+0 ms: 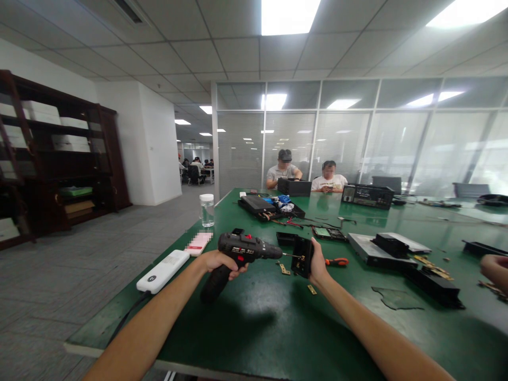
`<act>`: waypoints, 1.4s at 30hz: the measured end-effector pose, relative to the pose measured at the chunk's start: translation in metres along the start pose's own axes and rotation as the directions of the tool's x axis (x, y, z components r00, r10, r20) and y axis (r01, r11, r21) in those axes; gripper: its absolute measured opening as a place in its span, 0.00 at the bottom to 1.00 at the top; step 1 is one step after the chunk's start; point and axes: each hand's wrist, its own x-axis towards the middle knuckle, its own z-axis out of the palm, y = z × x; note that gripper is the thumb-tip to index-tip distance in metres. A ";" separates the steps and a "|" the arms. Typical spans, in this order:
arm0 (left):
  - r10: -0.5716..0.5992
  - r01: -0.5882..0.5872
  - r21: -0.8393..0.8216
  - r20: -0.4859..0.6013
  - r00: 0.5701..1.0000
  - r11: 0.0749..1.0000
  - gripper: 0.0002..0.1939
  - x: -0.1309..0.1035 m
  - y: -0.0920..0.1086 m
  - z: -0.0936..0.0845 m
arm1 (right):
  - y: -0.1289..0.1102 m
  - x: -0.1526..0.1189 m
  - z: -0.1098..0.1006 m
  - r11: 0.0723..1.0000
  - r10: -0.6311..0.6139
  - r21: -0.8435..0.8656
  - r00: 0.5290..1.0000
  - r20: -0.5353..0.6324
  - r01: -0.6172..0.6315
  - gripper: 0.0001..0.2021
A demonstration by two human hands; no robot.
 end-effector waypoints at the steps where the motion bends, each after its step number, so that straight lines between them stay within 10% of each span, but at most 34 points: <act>1: -0.002 0.002 -0.001 -0.001 1.000 1.000 0.18 0.000 0.000 0.000 | 0.000 0.000 0.000 1.000 0.001 0.000 1.000 0.002 -0.001 0.20; 42: -0.001 0.001 0.007 -0.011 1.000 1.000 0.18 0.001 -0.002 -0.002 | -0.002 -0.003 0.003 1.000 0.005 0.001 1.000 0.029 -0.005 0.20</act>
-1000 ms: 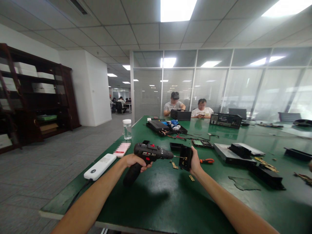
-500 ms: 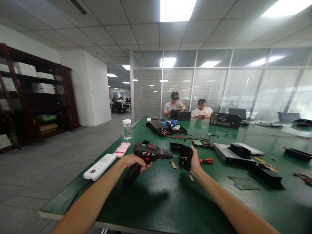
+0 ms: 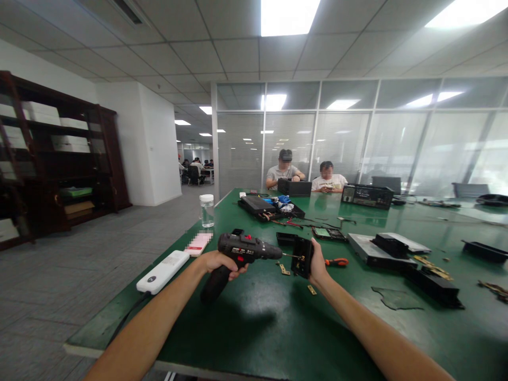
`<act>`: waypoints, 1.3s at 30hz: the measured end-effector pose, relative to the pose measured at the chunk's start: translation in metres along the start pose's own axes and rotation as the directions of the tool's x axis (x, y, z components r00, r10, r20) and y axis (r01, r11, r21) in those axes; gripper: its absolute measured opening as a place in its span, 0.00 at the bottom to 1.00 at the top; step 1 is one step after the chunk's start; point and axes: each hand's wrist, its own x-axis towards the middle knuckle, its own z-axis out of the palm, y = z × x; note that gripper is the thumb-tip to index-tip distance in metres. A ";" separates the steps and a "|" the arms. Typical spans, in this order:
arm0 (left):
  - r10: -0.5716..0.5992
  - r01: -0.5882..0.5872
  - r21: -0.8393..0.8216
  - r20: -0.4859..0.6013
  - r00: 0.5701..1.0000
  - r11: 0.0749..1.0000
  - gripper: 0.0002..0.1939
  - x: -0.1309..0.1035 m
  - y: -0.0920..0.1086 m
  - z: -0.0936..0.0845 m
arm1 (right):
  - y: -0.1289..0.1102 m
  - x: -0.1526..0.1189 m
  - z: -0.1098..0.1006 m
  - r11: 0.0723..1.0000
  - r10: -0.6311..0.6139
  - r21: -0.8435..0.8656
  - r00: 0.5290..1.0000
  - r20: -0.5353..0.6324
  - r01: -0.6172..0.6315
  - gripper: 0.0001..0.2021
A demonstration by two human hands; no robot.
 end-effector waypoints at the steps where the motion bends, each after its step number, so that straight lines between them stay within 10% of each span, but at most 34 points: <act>1: -0.001 0.001 -0.001 -0.001 1.000 1.000 0.18 0.000 0.000 0.000 | 0.000 0.001 0.000 1.000 0.000 0.005 1.000 0.003 0.000 0.20; 39: -0.012 0.012 -0.009 -0.003 1.000 1.000 0.18 -0.001 0.002 0.001 | 0.003 0.003 -0.004 1.000 -0.022 0.018 1.000 0.012 0.022 0.20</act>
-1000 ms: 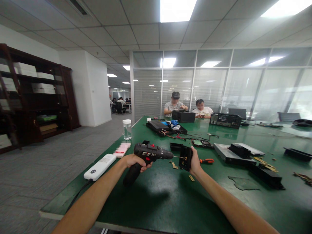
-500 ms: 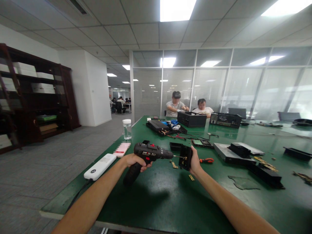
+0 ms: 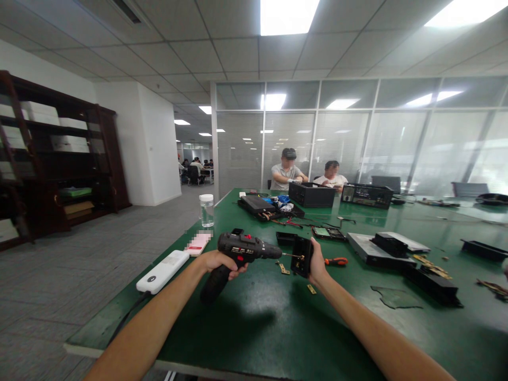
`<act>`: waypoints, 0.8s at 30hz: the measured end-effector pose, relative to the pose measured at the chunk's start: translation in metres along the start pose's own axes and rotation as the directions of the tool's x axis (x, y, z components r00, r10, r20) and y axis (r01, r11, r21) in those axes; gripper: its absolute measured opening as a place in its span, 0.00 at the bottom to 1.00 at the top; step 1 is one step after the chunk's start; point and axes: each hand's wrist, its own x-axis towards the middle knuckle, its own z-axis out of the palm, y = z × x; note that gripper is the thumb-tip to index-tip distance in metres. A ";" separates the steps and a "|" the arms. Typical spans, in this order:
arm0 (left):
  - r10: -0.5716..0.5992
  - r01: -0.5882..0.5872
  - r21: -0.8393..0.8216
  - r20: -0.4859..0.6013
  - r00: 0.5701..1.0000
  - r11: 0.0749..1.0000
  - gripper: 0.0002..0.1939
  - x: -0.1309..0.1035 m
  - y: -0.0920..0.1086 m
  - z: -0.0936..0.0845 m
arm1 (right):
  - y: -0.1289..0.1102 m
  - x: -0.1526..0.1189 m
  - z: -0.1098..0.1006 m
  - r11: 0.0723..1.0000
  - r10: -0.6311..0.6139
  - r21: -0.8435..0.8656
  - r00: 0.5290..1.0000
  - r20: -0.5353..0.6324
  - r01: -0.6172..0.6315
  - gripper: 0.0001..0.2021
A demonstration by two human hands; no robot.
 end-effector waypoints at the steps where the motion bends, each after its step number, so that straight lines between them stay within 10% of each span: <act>1: 0.003 -0.003 0.001 0.002 1.000 1.000 0.18 0.000 0.000 0.000 | 0.000 0.000 0.000 1.000 0.001 0.000 1.000 0.001 -0.001 0.20; 24: -0.001 0.001 0.010 0.006 1.000 1.000 0.18 0.000 0.000 0.000 | 0.000 0.000 -0.001 1.000 0.002 0.012 1.000 0.004 -0.002 0.20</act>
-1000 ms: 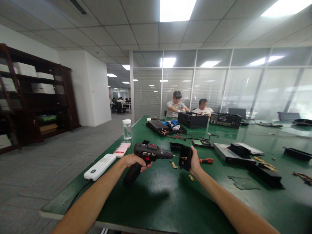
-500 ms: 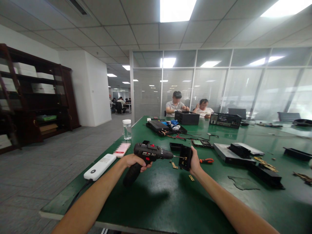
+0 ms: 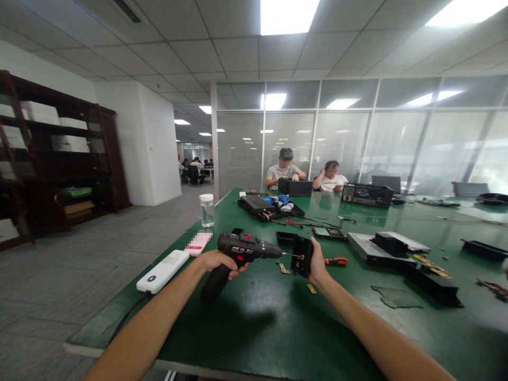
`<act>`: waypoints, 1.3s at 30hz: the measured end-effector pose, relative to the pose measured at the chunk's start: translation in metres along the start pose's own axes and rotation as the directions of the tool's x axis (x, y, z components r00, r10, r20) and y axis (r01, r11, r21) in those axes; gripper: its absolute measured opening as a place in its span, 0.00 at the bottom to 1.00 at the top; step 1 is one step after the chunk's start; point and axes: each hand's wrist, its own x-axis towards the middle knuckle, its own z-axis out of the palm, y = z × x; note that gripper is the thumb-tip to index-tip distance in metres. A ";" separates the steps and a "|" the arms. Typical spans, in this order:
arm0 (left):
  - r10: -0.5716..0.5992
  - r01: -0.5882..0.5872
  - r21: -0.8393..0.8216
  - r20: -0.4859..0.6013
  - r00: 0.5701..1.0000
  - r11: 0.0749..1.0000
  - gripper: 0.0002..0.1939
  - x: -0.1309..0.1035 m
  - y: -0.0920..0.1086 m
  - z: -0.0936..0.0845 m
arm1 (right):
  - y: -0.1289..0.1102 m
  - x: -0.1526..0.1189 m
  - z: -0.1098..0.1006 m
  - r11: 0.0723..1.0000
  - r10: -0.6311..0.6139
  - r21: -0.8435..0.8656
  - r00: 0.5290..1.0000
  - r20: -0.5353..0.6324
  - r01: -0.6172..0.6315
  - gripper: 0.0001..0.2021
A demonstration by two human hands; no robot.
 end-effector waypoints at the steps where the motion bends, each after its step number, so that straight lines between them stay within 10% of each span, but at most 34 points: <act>1: 0.001 -0.001 0.003 -0.001 1.000 1.000 0.18 0.000 0.000 0.000 | 0.000 0.000 0.000 1.000 -0.001 0.002 1.000 -0.008 0.001 0.20; 39: 0.003 -0.003 0.007 -0.005 1.000 1.000 0.18 0.000 0.001 0.001 | -0.001 0.000 0.002 1.000 -0.009 -0.009 1.000 0.003 0.009 0.19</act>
